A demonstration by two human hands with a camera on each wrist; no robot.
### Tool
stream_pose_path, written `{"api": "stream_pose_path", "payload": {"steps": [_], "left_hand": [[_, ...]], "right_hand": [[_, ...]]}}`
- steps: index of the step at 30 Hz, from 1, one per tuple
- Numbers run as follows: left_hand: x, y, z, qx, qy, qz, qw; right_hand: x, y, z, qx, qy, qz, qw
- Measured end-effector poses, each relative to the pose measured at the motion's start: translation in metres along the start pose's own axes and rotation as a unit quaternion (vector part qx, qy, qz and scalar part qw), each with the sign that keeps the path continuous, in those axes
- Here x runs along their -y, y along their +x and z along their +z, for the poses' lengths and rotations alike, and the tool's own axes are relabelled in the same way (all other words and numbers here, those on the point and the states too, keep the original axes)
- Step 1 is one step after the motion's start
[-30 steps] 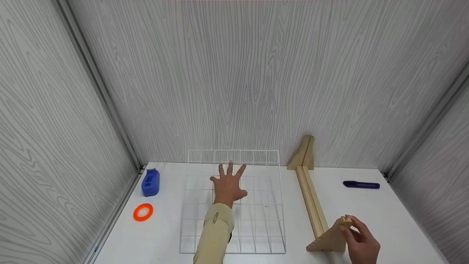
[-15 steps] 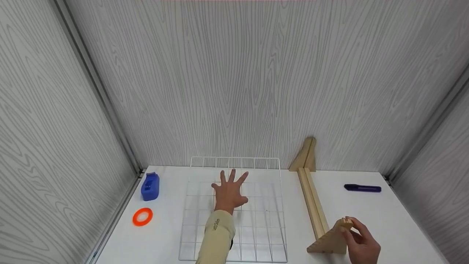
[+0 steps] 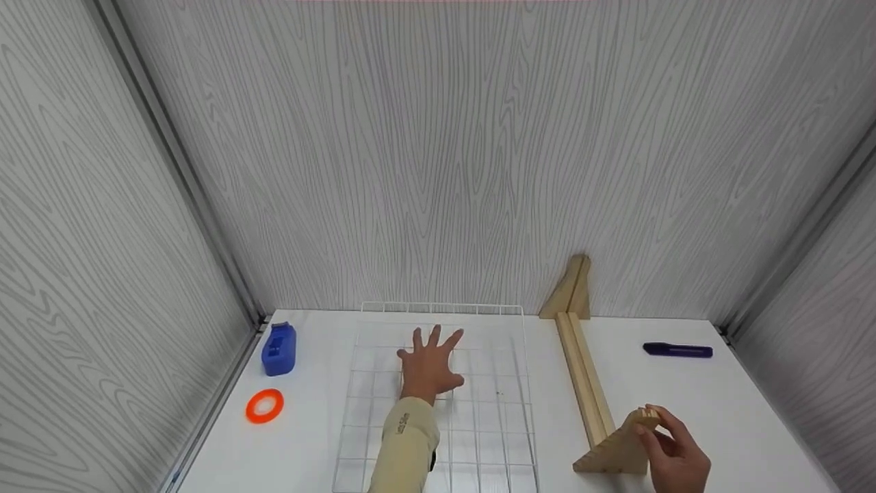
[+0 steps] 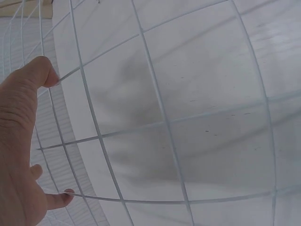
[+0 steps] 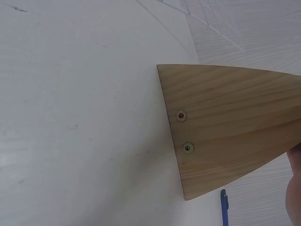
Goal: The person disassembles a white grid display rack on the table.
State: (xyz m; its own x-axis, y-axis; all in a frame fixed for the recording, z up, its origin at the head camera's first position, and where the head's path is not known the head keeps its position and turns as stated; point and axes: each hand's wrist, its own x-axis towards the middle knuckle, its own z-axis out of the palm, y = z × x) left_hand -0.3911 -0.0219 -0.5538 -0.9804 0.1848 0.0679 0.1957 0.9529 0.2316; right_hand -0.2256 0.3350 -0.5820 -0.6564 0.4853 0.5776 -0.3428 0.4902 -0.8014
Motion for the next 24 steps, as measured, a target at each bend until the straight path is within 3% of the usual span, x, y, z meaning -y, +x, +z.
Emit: {"api": "stream_pose_path", "payload": {"steps": [9, 24], "left_hand": [[0.004, -0.003, 0.014, 0.01, -0.02, 0.0, 0.9997], [0.008, 0.0, 0.034, 0.031, -0.03, -0.006, 0.9991]], "right_hand": [[0.004, 0.0, 0.001, 0.0, -0.001, 0.036, 0.9993], [0.001, 0.0, 0.0, 0.005, 0.006, 0.011, 0.9999]]}}
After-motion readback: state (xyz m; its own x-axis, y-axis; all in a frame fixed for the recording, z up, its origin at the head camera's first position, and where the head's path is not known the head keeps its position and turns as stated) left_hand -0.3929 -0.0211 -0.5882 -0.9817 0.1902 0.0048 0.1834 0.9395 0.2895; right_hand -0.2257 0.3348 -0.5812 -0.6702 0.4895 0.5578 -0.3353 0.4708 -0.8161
